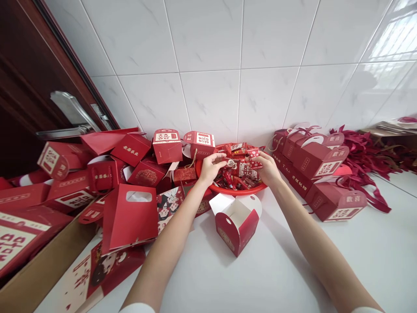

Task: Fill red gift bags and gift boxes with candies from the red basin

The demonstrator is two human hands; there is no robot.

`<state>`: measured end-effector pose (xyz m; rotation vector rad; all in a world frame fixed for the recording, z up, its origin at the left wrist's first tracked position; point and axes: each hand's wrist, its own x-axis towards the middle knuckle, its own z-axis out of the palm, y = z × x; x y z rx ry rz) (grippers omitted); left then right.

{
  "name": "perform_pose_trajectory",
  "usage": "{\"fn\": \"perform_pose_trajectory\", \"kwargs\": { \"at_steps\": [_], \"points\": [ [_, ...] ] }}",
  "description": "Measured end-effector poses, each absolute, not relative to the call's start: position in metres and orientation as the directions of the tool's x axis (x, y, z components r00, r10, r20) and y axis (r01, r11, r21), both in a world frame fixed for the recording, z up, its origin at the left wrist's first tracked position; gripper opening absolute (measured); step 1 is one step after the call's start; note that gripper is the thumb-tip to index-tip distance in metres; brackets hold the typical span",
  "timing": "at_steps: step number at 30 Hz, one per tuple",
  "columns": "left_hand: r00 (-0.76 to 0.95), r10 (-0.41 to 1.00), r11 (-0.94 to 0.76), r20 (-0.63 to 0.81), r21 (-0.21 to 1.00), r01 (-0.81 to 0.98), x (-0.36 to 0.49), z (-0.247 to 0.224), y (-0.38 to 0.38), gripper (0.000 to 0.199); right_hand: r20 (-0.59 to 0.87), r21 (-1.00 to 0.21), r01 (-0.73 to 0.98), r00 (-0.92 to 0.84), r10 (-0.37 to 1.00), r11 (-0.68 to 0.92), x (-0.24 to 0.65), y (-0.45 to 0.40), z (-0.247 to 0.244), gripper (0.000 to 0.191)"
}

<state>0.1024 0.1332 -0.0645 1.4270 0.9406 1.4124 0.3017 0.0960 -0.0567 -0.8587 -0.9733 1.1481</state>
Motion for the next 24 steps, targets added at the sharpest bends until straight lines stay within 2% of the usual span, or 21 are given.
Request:
{"fn": "perform_pose_trajectory", "kwargs": {
  "at_steps": [8, 14, 20, 24],
  "points": [
    [0.074, 0.92, -0.386, 0.386, 0.923, -0.015, 0.1024, -0.0688, 0.1369, 0.027, 0.197, -0.915, -0.341, 0.093, 0.976, 0.217, 0.3001, 0.096, -0.0576, 0.019],
    [0.137, 0.881, -0.465, 0.452, 0.882, 0.078, 0.1062, -0.066, 0.1358, 0.025, 0.224, -0.935, -0.301, -0.089, 0.97, 0.188, 0.2992, 0.0919, -0.0571, 0.029],
    [0.208, 0.853, -0.503, 0.478, 0.859, 0.091, 0.1103, -0.0639, 0.1343, 0.021, 0.248, -0.962, -0.184, -0.282, 0.927, 0.201, 0.2973, 0.0895, -0.0549, 0.029],
    [0.23, 0.852, -0.5, 0.47, 0.861, 0.096, 0.1107, -0.0636, 0.1335, 0.02, 0.245, -0.963, -0.181, -0.292, 0.925, 0.198, 0.2959, 0.0894, -0.0545, 0.027]
  ]
}}
